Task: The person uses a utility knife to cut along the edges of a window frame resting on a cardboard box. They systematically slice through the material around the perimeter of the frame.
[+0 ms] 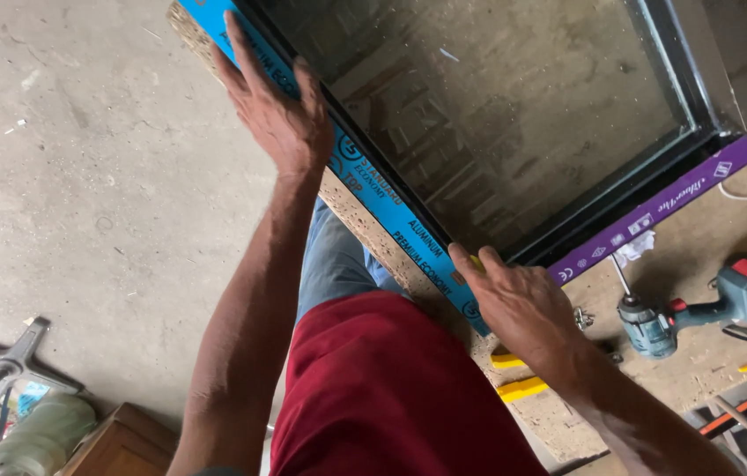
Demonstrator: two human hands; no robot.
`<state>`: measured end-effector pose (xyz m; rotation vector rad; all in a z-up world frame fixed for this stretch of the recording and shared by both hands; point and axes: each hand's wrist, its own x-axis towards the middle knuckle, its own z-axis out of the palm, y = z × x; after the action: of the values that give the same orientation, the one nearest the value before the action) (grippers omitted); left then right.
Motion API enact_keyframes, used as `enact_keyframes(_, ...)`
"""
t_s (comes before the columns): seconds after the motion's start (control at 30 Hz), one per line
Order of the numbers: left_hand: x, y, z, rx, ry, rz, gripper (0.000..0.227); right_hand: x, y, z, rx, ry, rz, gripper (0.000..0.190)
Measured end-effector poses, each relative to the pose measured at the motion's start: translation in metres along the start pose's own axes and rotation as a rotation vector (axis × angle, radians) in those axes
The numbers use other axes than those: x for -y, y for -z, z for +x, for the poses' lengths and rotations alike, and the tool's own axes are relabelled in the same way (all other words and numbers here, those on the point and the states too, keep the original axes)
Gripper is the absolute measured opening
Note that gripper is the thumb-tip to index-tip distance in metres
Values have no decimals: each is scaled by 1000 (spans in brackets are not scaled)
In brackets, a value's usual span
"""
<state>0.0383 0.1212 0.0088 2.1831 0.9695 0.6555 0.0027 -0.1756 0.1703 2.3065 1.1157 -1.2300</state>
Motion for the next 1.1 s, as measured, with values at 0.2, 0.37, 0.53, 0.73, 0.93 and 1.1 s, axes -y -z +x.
enact_keyframes(0.2, 3, -1, 2, -20, -5, 26, 73, -8, -23, -16, -61, 38, -53, 79)
enact_keyframes(0.37, 17, -12, 2, -6, 23, 96, 78, -7, -41, -25, -24, -4, -73, 92)
enact_keyframes(0.53, 14, -9, 5, 11, 8, 88, 79, -10, -54, -31, -115, -5, -103, 91)
enact_keyframes(0.73, 4, -1, 1, -3, 12, 36, 76, -23, -38, -36, -13, 24, -97, 96)
enact_keyframes(0.93, 7, 1, 2, -6, -42, -8, 73, -37, -20, -58, 155, -85, -111, 86)
enact_keyframes(1.1, 13, -2, 1, -14, -64, -27, 71, -27, -49, -52, -107, -79, -49, 74)
